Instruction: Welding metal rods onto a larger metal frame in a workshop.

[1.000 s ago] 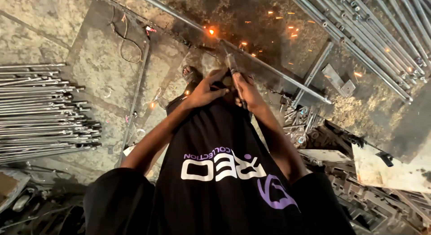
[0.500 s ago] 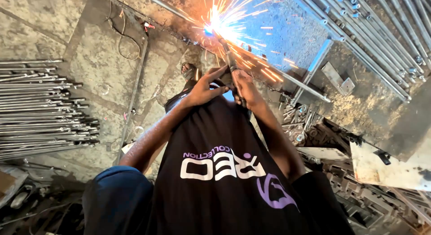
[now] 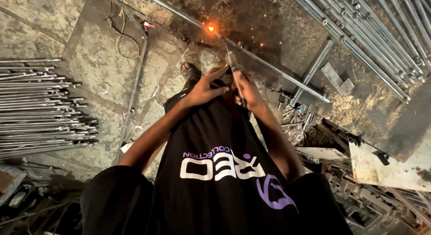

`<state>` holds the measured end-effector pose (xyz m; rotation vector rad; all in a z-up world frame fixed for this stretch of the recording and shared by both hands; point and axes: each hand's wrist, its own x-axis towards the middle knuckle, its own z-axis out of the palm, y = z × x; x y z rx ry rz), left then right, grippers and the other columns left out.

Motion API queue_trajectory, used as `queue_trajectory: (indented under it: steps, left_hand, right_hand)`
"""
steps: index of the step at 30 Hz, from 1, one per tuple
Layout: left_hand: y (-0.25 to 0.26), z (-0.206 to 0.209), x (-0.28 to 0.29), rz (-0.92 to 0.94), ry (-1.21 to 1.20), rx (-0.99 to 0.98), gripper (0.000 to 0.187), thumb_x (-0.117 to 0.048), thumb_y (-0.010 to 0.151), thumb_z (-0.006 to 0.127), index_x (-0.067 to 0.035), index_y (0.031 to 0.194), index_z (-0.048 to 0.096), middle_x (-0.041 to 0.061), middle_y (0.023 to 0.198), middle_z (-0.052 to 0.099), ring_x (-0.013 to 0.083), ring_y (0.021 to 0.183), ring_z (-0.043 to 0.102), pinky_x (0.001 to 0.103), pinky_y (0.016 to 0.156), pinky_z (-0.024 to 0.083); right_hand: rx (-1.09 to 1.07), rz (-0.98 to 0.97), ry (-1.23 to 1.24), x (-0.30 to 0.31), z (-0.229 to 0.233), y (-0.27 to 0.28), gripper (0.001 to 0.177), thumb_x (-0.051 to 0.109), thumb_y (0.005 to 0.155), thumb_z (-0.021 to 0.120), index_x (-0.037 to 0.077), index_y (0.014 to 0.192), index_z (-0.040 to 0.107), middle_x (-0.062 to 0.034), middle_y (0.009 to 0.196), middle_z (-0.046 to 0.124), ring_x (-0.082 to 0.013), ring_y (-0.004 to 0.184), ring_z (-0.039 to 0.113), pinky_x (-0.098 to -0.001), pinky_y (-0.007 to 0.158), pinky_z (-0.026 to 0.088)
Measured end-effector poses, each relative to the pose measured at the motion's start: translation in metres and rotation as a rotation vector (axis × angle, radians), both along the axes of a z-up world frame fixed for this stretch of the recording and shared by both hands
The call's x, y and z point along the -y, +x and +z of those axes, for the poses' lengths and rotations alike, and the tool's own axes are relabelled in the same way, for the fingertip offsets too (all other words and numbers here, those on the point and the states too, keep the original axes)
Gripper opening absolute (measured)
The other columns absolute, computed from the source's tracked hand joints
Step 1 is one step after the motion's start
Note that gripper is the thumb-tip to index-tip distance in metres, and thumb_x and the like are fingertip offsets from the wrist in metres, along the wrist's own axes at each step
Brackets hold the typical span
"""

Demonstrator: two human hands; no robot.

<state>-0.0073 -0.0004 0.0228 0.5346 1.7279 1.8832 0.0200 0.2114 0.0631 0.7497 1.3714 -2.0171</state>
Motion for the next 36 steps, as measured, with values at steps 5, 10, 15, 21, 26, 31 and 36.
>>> queue_trajectory:
  steps: [5, 10, 15, 21, 26, 31, 36]
  left_hand:
    - [-0.001, 0.004, 0.001, 0.007, -0.043, 0.072, 0.075, -0.018, 0.093, 0.077, -0.003, 0.157, 0.041, 0.015, 0.152, 0.046, 0.0256, 0.132, 0.054, 0.036, 0.105, 0.049]
    - [0.001, 0.001, 0.001, 0.034, -0.017, -0.038, 0.075, -0.016, 0.096, 0.080, -0.001, 0.160, 0.043, 0.014, 0.151, 0.050, 0.0249, 0.133, 0.057, 0.037, 0.108, 0.051]
    - [-0.002, 0.011, 0.000, -0.002, -0.007, 0.215, 0.076, -0.019, 0.093, 0.076, -0.003, 0.157, 0.040, 0.012, 0.150, 0.046, 0.0191, 0.112, 0.065, 0.032, 0.092, 0.057]
    - [0.005, -0.012, 0.000, 0.033, 0.033, -0.017, 0.074, -0.013, 0.099, 0.079, -0.001, 0.161, 0.041, 0.013, 0.152, 0.049, 0.0210, 0.125, 0.063, 0.034, 0.101, 0.056]
    - [0.003, -0.006, -0.001, -0.014, 0.031, 0.187, 0.077, -0.014, 0.096, 0.073, -0.003, 0.161, 0.035, 0.012, 0.152, 0.044, 0.0168, 0.111, 0.070, 0.031, 0.093, 0.058]
    - [0.005, -0.016, -0.007, 0.013, -0.004, 0.150, 0.077, -0.012, 0.093, 0.077, -0.003, 0.160, 0.038, 0.013, 0.154, 0.043, 0.0174, 0.109, 0.068, 0.032, 0.091, 0.059]
    - [0.002, -0.011, -0.006, 0.016, 0.015, -0.032, 0.076, -0.010, 0.093, 0.078, -0.003, 0.160, 0.041, 0.016, 0.155, 0.045, 0.0251, 0.138, 0.052, 0.036, 0.107, 0.051]
  right_hand:
    - [-0.004, 0.007, -0.003, -0.007, -0.023, 0.006, 0.031, 0.047, 0.107, 0.053, 0.016, 0.105, 0.055, 0.0021, 0.069, 0.051, -0.0105, 0.042, 0.045, -0.0272, 0.034, 0.037]
    - [-0.047, 0.042, 0.050, -0.005, -0.020, 0.004, 0.037, 0.050, 0.108, 0.052, 0.015, 0.097, 0.052, 0.0010, 0.060, 0.046, -0.0113, 0.039, 0.045, -0.0282, 0.033, 0.037]
    - [-0.002, 0.047, 0.057, -0.003, -0.011, 0.000, 0.036, 0.051, 0.106, 0.052, 0.015, 0.106, 0.056, 0.0027, 0.064, 0.047, -0.0100, 0.040, 0.045, -0.0272, 0.034, 0.036]
    - [-0.042, 0.059, 0.019, -0.005, -0.014, 0.001, 0.038, 0.050, 0.108, 0.048, 0.013, 0.110, 0.054, 0.0024, 0.068, 0.051, -0.0100, 0.040, 0.046, -0.0267, 0.033, 0.037]
    - [-0.013, 0.074, 0.016, -0.002, -0.006, -0.003, 0.038, 0.047, 0.105, 0.046, 0.014, 0.119, 0.057, -0.0019, 0.067, 0.058, -0.0112, 0.039, 0.048, -0.0267, 0.033, 0.037]
    - [-0.032, 0.052, -0.020, -0.011, -0.021, 0.005, 0.037, 0.047, 0.108, 0.046, 0.014, 0.120, 0.057, 0.0003, 0.067, 0.055, -0.0104, 0.039, 0.045, -0.0266, 0.033, 0.037]
    - [0.106, -0.043, -0.006, -0.014, -0.013, 0.005, 0.028, 0.043, 0.104, 0.052, 0.021, 0.121, 0.056, -0.0008, 0.079, 0.060, -0.0148, 0.043, 0.049, -0.0296, 0.035, 0.040]
